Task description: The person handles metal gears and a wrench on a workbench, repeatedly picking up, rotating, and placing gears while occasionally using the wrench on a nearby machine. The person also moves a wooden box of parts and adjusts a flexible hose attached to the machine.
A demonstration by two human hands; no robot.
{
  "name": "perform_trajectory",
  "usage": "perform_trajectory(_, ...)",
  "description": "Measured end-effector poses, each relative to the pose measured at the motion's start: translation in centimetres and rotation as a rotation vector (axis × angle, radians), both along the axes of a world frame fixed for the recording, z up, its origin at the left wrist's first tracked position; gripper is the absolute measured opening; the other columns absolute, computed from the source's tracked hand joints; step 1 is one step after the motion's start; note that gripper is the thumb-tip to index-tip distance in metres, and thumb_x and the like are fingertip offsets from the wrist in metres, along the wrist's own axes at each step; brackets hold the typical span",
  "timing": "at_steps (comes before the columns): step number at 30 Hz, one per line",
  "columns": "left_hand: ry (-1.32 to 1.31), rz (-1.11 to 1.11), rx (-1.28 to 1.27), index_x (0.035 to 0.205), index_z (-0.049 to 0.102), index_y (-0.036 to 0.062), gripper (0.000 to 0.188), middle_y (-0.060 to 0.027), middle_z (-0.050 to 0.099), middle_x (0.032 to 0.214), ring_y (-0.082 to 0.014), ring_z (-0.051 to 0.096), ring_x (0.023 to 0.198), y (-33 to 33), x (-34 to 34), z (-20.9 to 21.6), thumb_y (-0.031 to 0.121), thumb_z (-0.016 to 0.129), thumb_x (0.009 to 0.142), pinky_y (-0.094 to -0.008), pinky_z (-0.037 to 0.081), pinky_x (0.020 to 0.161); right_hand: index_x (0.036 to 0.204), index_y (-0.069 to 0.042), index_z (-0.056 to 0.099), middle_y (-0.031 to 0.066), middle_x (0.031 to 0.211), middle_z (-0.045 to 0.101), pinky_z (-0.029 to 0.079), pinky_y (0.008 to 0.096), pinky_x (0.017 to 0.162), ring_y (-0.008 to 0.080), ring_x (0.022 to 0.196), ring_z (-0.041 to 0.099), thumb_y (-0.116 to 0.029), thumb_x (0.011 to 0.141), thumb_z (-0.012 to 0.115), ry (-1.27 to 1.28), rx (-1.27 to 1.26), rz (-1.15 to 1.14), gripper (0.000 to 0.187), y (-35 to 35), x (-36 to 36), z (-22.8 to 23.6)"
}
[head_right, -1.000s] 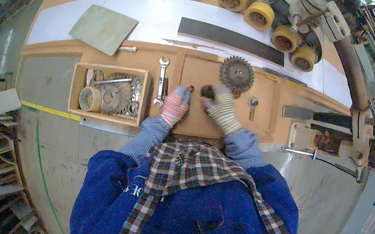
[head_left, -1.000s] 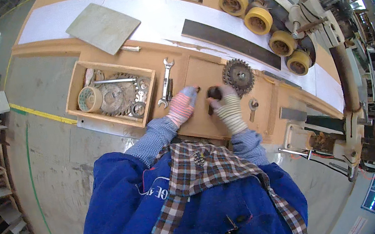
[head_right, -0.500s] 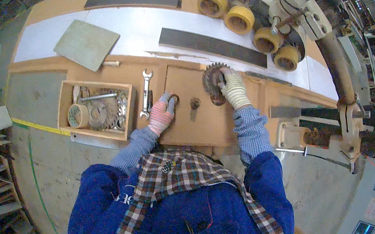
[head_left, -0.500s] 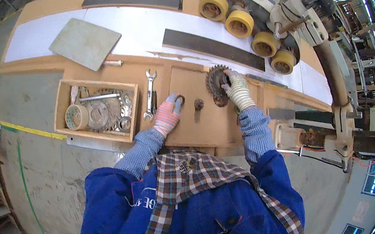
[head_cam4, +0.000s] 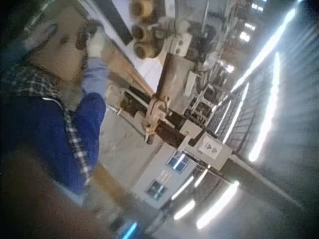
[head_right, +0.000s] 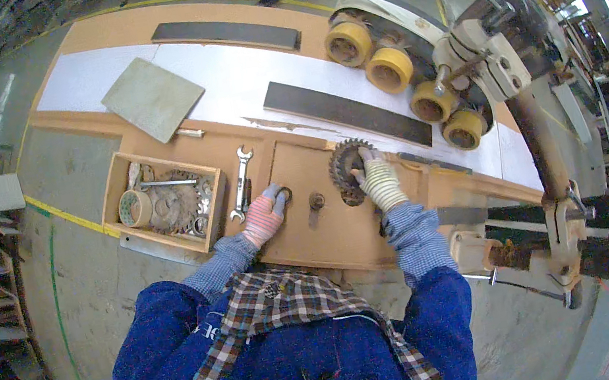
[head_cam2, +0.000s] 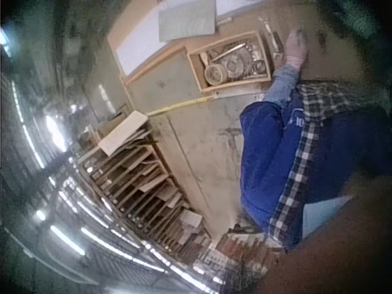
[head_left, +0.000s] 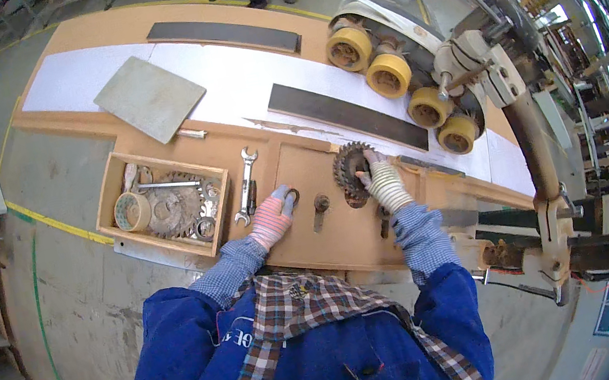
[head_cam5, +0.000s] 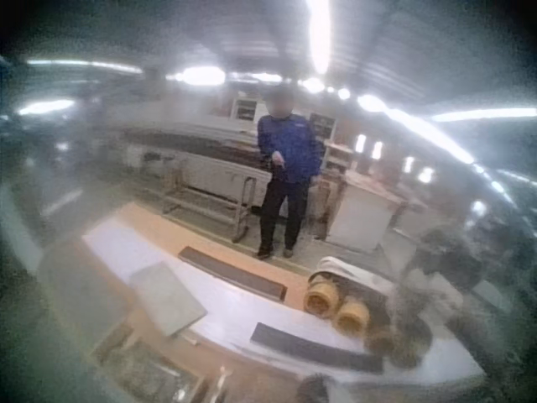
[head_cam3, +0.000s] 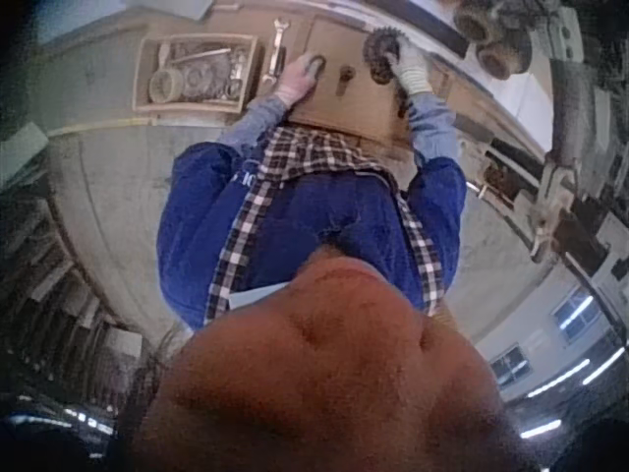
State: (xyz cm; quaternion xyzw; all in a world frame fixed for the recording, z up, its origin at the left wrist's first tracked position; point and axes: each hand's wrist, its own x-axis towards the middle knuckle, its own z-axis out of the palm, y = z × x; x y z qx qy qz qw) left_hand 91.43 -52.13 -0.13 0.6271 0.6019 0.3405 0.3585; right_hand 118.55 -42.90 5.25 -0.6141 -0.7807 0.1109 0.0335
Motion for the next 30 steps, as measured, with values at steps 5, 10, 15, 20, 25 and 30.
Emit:
perform_trajectory(5, 0.011, 0.04, 0.071, 0.108, 0.058, 0.0022, 0.027, -0.0219, 0.062, 0.1, -0.0384, 0.059, 0.093, -0.1, 0.2, -0.9, 0.022, 0.052, 0.091, -0.042, 0.048, 0.081, 0.113, -0.004, 0.048, 0.0215, 0.11, 0.055, 0.048, 0.047, 0.083, 0.0391, 0.101, 0.056, -0.033, 0.079, 0.067, -0.08, 0.063, -0.273, 0.049, -0.9, -2.1, -1.1)
perform_trajectory(10, 0.018, 0.031, 0.02, 0.111, 0.057, 0.0023, 0.029, -0.0214, 0.061, 0.106, -0.0369, 0.058, 0.098, -0.2, 0.2, -1.1, 0.024, 0.051, 0.092, -0.0414, 0.047, 0.086, 0.123, -0.002, 0.046, 0.0221, 0.116, 0.059, 0.049, 0.0473, 0.084, 0.036, 0.103, 0.06, -0.056, 0.083, 0.054, -0.222, -0.248, -0.504, 0.068, 1.7, -3.6, 1.4)
perform_trajectory(15, 0.031, 0.009, 0.005, 0.112, 0.056, 0.0021, 0.03, -0.0222, 0.061, 0.107, -0.0381, 0.057, 0.099, 0.0, 0.1, -0.5, 0.025, 0.051, 0.092, -0.0414, 0.047, 0.085, 0.123, 0.0, 0.055, 0.0204, 0.124, 0.056, 0.048, 0.043, 0.089, 0.0324, 0.113, 0.056, -0.064, 0.083, 0.046, -0.258, -0.422, -0.604, 0.076, 2.5, -5.5, 4.2)
perform_trajectory(20, 0.034, 0.011, 0.033, 0.112, 0.056, 0.0025, 0.03, -0.0232, 0.061, 0.102, -0.0393, 0.058, 0.093, 0.1, 0.0, -0.6, 0.024, 0.05, 0.092, -0.0433, 0.047, 0.081, 0.123, 0.0, 0.054, 0.0222, 0.126, 0.053, 0.038, 0.0438, 0.099, 0.0355, 0.117, 0.051, -0.068, 0.079, 0.049, -0.309, -0.193, -0.381, 0.081, 3.6, -2.2, 6.0)
perform_trajectory(25, 0.072, 0.033, 0.065, 0.11, 0.055, 0.0028, 0.027, -0.0245, 0.061, 0.098, -0.0409, 0.058, 0.089, 0.1, 0.2, -0.6, 0.021, 0.05, 0.091, -0.0444, 0.048, 0.078, 0.136, -0.001, 0.035, 0.0228, 0.141, 0.036, 0.026, 0.0515, 0.107, 0.037, 0.132, 0.032, -0.067, 0.08, 0.049, -0.147, 0.573, -0.388, 0.088, 5.4, -1.4, 2.0)
perform_trajectory(30, 0.0, 0.019, 0.087, 0.109, 0.055, 0.0051, 0.023, -0.0235, 0.061, 0.098, -0.0398, 0.058, 0.091, 0.0, 0.2, 0.0, 0.019, 0.05, 0.092, -0.0445, 0.048, 0.077, 0.146, -0.006, 0.021, 0.0233, 0.151, 0.014, 0.011, 0.0546, 0.111, 0.0351, 0.141, 0.011, -0.068, 0.078, 0.052, 0.033, 0.015, -0.579, 0.096, 4.6, -3.6, -1.8)
